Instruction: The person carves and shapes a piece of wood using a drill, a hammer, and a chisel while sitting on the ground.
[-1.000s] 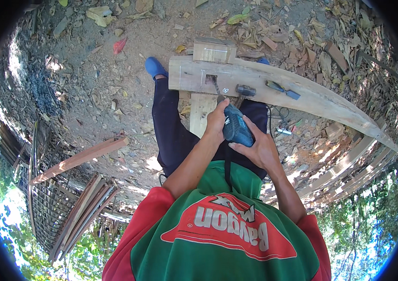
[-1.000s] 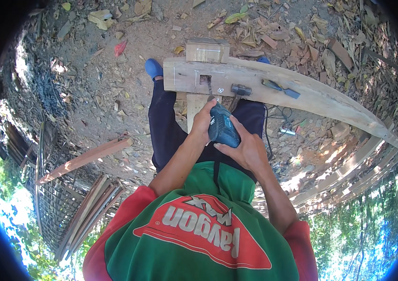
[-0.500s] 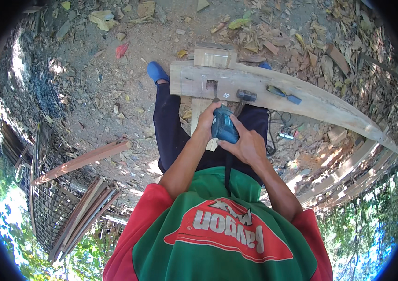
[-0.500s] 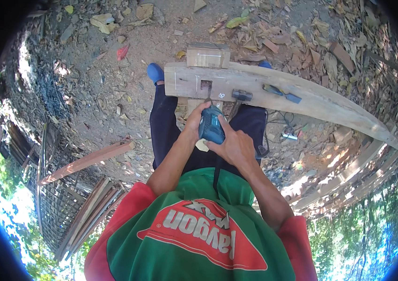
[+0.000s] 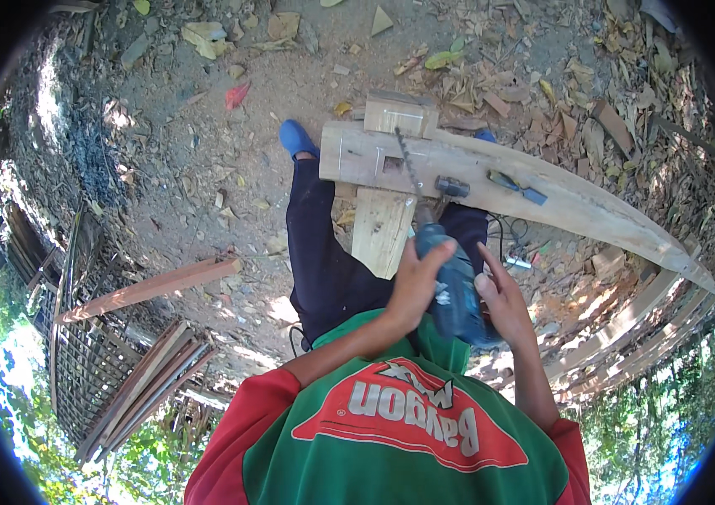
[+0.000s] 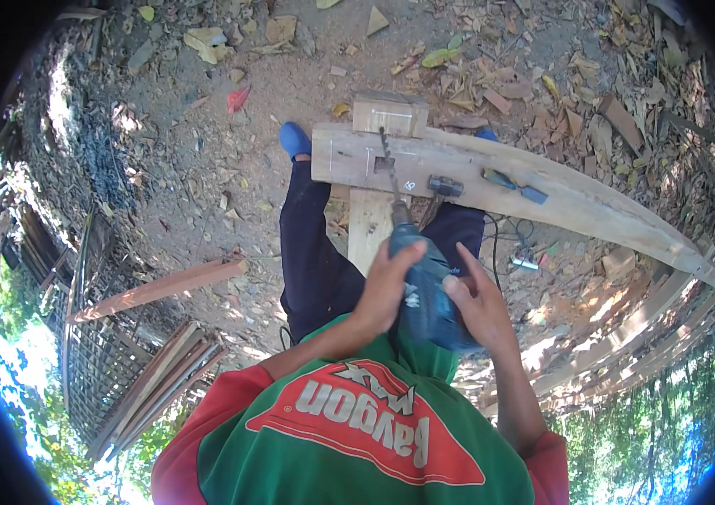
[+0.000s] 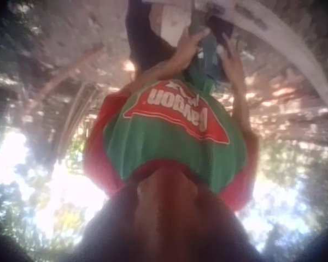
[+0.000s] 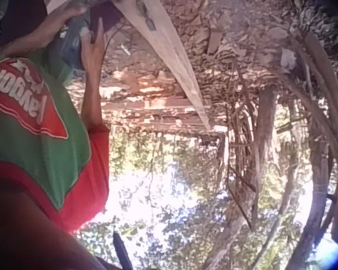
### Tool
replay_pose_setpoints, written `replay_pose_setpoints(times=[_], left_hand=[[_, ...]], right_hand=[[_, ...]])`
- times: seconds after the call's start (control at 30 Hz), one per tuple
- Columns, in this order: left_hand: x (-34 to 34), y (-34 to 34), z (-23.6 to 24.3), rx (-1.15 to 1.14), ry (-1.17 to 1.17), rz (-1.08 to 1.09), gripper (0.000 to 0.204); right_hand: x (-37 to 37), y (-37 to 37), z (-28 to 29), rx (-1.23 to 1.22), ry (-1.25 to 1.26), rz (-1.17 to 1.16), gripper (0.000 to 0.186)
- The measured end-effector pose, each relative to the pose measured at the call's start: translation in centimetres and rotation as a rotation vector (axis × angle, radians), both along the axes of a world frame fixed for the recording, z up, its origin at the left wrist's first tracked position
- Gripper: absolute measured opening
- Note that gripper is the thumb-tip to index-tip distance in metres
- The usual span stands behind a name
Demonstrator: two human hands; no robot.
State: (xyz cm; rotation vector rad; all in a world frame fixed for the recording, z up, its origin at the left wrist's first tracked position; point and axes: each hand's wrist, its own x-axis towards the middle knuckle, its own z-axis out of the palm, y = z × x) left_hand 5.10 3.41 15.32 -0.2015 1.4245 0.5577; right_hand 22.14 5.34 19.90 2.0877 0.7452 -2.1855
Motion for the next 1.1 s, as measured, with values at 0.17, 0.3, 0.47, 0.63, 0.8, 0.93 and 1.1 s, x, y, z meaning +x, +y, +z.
replay_pose_setpoints(times=[0.17, 0.3, 0.47, 0.63, 0.8, 0.93, 1.1], left_hand=[[4.2, -0.3, -1.0, 0.415, -0.031, -0.370, 0.064], [4.1, -2.4, -3.8, 0.394, -0.153, -0.693, 0.061], [-2.7, -9.5, -12.1, 0.188, 0.088, -1.125, 0.059], [-13.0, -13.9, -19.2, 0.165, 0.356, -1.478, 0.044], [-16.0, -13.7, -25.6, 0.059, 0.191, -2.194, 0.051], [-9.9, -10.5, -29.5, -0.274, 0.284, -2.128, 0.059], [-8.6, -10.3, -30.5, -0.345, 0.335, -2.173, 0.059]], right_hand=[[5.4, -1.6, -4.5, 0.140, 0.089, -0.211, 0.079], [10.8, -10.6, -6.1, 0.195, -0.107, -0.545, 0.075], [13.2, -24.1, -9.4, 0.065, -0.533, -1.077, 0.078], [16.1, -34.8, -23.7, -0.208, -0.644, -1.178, 0.085], [16.1, -41.2, -46.0, -0.403, -0.805, -0.830, 0.092], [16.1, -39.9, -59.7, -0.266, -0.880, -0.669, 0.081], [16.6, -35.9, -67.6, -0.204, -0.853, -0.467, 0.073]])
